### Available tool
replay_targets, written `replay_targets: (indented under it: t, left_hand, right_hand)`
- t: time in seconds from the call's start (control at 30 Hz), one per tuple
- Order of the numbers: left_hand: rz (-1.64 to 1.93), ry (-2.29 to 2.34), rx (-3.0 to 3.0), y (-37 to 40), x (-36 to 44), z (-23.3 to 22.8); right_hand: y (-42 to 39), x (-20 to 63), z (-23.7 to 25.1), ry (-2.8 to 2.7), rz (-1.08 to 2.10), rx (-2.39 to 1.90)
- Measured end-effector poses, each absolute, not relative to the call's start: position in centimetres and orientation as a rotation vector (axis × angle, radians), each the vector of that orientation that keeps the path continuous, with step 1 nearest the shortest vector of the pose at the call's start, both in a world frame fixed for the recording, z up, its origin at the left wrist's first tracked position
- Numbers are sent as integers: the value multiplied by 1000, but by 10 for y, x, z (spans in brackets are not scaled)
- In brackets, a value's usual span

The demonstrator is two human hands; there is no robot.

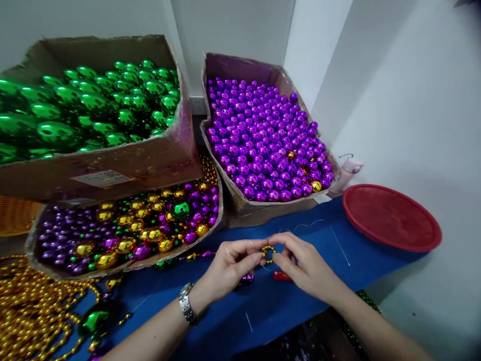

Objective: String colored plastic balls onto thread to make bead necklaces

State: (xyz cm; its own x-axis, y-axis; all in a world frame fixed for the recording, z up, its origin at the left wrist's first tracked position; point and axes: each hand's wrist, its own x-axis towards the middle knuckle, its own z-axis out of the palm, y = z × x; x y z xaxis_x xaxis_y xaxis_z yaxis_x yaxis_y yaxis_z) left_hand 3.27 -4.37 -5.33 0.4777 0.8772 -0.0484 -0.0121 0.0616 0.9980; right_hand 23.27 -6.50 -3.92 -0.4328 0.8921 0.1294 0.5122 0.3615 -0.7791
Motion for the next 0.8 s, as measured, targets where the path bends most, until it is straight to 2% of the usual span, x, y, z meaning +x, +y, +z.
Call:
replay_targets:
  t: [0.2,0.33,0.47,0.53,0.6,0.73,0.8]
  left_hand:
    - [969,772,1667,-41,28,-50]
    - [1132,737,2224,-35,26,-57]
    - [1239,634,2583,-33,25,-62]
    - [1232,670,2564,-35,25,-61]
    - [1165,767,2403,-38,27,-58]
    - [987,972,1654,-41,35,-49]
    - [933,986,1315,-41,39,-45]
  right_hand:
    - [-50,222,-49,-1700,1428,-1222]
    - [-46,219,-61,-1540,1755,-1151]
    - [-44,217,-71,-1595,1832,-1108]
    - [-45,219,-71,-1619,1762,-1127]
    - [-48,221,-68,-1694,1510,-1188]
    - [-66,217,-69,-2143,396,-1312]
    - [-76,213,-70,-2317,165,-1286]
